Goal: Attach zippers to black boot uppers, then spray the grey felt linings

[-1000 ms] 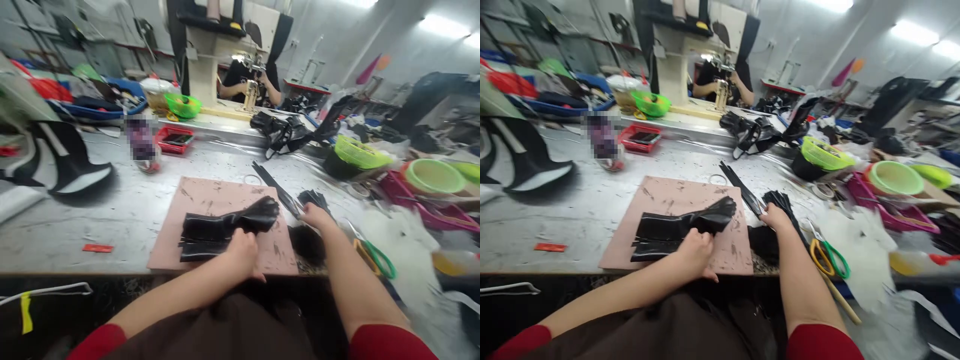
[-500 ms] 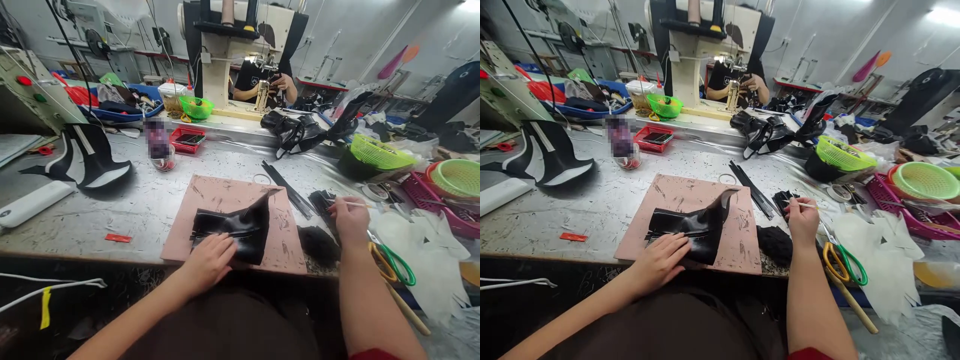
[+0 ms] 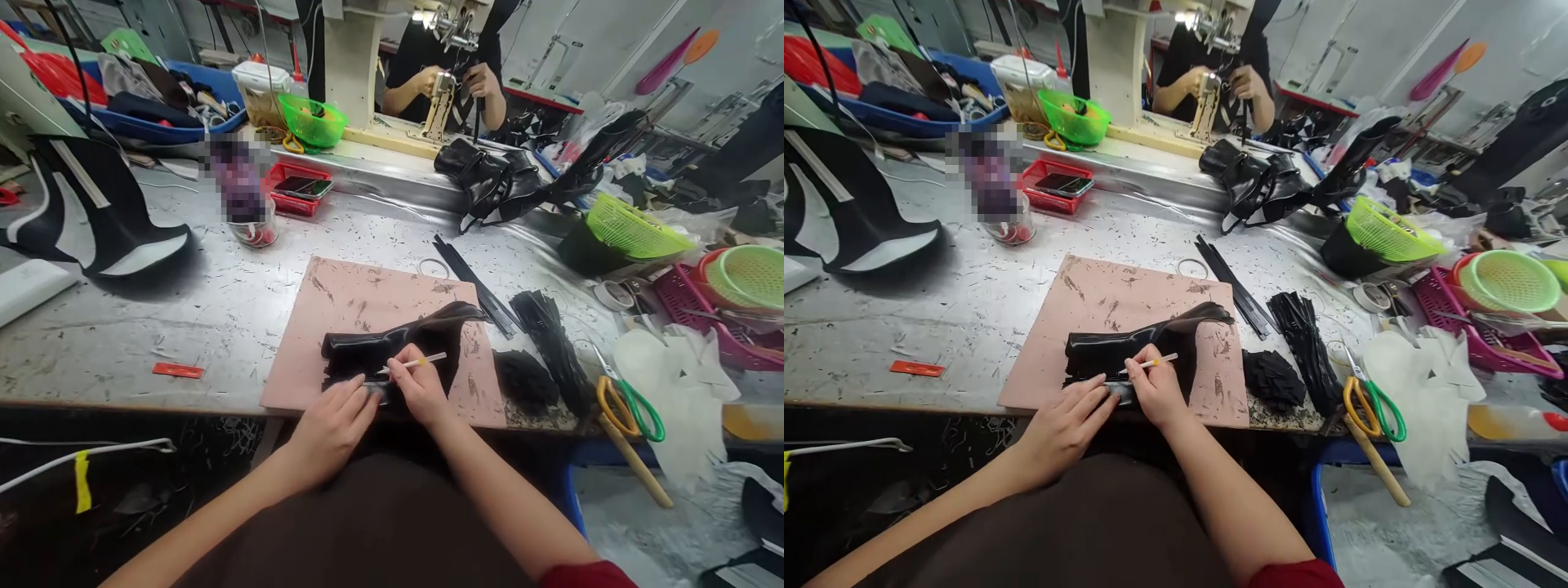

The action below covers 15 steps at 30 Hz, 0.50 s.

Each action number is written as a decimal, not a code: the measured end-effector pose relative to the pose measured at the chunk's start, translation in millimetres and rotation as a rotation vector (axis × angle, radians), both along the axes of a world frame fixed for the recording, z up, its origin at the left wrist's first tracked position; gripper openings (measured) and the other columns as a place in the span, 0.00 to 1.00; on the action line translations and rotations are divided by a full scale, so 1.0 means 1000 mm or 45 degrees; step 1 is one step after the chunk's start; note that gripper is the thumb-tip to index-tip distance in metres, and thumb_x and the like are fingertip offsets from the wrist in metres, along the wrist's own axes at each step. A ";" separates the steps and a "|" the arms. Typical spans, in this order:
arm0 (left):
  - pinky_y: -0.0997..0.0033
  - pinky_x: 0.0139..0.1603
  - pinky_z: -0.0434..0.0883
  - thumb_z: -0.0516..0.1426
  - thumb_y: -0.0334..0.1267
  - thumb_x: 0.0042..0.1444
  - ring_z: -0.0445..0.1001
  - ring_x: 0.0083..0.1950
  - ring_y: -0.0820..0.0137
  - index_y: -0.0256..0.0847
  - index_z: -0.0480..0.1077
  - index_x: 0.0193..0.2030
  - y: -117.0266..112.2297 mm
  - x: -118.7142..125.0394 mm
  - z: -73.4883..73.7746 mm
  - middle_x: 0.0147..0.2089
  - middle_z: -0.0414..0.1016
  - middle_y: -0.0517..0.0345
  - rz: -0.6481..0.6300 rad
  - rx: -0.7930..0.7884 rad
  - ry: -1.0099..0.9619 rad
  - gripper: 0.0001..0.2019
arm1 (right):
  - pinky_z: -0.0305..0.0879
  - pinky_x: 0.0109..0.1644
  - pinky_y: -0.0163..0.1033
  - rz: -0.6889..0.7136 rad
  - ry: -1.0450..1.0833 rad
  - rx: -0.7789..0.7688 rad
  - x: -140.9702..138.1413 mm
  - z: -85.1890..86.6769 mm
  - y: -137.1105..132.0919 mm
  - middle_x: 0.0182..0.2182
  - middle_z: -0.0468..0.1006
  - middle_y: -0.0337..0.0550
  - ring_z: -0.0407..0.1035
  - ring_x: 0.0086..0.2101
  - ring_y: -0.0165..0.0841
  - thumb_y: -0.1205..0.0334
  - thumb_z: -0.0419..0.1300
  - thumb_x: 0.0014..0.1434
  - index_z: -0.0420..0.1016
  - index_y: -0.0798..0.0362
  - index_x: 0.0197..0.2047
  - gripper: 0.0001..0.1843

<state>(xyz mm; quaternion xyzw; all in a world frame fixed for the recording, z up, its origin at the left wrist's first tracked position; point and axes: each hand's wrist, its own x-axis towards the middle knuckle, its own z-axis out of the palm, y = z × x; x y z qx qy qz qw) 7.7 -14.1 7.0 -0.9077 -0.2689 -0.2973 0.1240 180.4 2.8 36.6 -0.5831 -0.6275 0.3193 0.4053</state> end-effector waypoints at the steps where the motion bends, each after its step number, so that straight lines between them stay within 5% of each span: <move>1: 0.61 0.55 0.62 0.46 0.26 0.56 0.67 0.55 0.61 0.33 0.70 0.46 0.001 -0.003 -0.002 0.45 0.73 0.49 0.003 -0.049 0.012 0.15 | 0.59 0.29 0.36 0.007 -0.010 0.000 0.001 0.000 0.000 0.20 0.68 0.36 0.63 0.23 0.30 0.56 0.51 0.58 0.61 0.51 0.24 0.12; 15: 0.62 0.49 0.62 0.46 0.28 0.54 0.66 0.55 0.60 0.37 0.68 0.46 0.006 -0.003 -0.012 0.47 0.72 0.49 -0.035 -0.073 0.143 0.15 | 0.59 0.27 0.34 0.108 -0.356 0.130 -0.005 0.000 -0.008 0.20 0.68 0.37 0.64 0.22 0.29 0.60 0.50 0.58 0.61 0.50 0.25 0.10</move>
